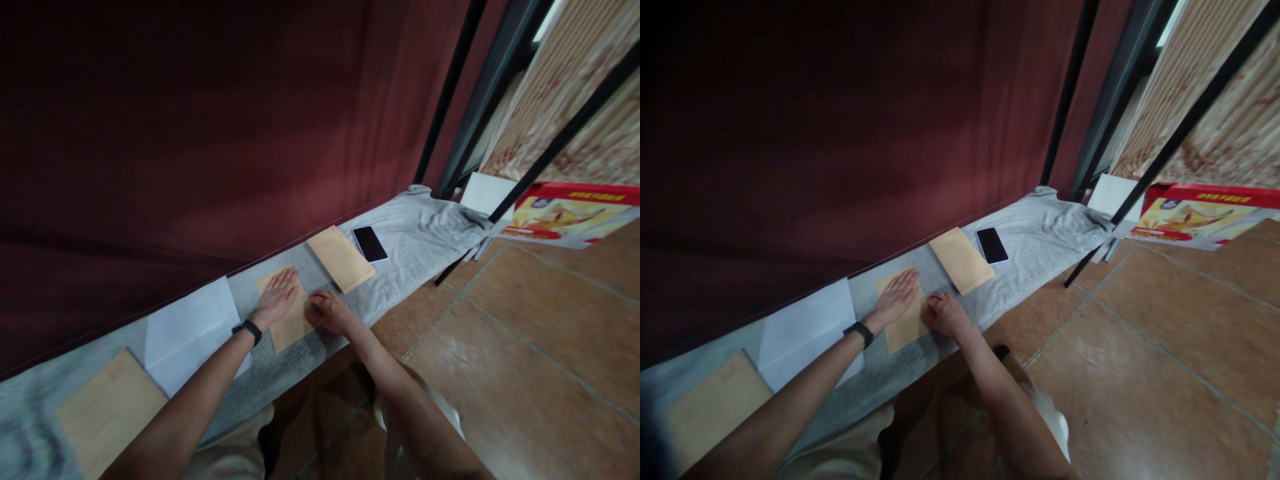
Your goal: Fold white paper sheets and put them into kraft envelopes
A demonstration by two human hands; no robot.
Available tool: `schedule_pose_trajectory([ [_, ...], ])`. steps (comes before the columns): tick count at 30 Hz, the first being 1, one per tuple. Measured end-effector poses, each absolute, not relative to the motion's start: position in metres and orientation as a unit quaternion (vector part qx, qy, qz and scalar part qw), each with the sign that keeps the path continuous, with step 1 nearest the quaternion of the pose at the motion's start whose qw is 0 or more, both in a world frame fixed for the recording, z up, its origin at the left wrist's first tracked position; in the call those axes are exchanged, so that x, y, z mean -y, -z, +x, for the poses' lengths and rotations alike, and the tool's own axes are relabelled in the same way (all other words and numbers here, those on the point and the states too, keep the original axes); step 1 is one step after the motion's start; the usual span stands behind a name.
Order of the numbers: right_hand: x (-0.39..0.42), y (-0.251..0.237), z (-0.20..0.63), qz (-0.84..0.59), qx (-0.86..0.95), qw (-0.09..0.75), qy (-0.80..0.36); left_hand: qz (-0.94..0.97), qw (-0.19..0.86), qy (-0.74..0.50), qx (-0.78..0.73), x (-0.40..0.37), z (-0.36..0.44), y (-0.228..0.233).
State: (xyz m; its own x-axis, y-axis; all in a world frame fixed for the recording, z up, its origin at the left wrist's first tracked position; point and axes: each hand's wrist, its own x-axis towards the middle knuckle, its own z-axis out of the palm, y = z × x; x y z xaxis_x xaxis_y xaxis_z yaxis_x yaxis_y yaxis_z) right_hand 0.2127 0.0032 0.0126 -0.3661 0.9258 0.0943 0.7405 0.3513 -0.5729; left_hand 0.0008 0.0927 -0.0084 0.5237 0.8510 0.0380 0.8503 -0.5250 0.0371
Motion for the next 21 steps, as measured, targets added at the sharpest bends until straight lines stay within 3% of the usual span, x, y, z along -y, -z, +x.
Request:
schedule_pose_trajectory([
  [21, -0.013, -0.026, 0.222, -0.54, 0.79, 0.184, -0.224, 0.919, 0.066, -0.045, -0.385, 0.03, 0.033, 0.006],
])
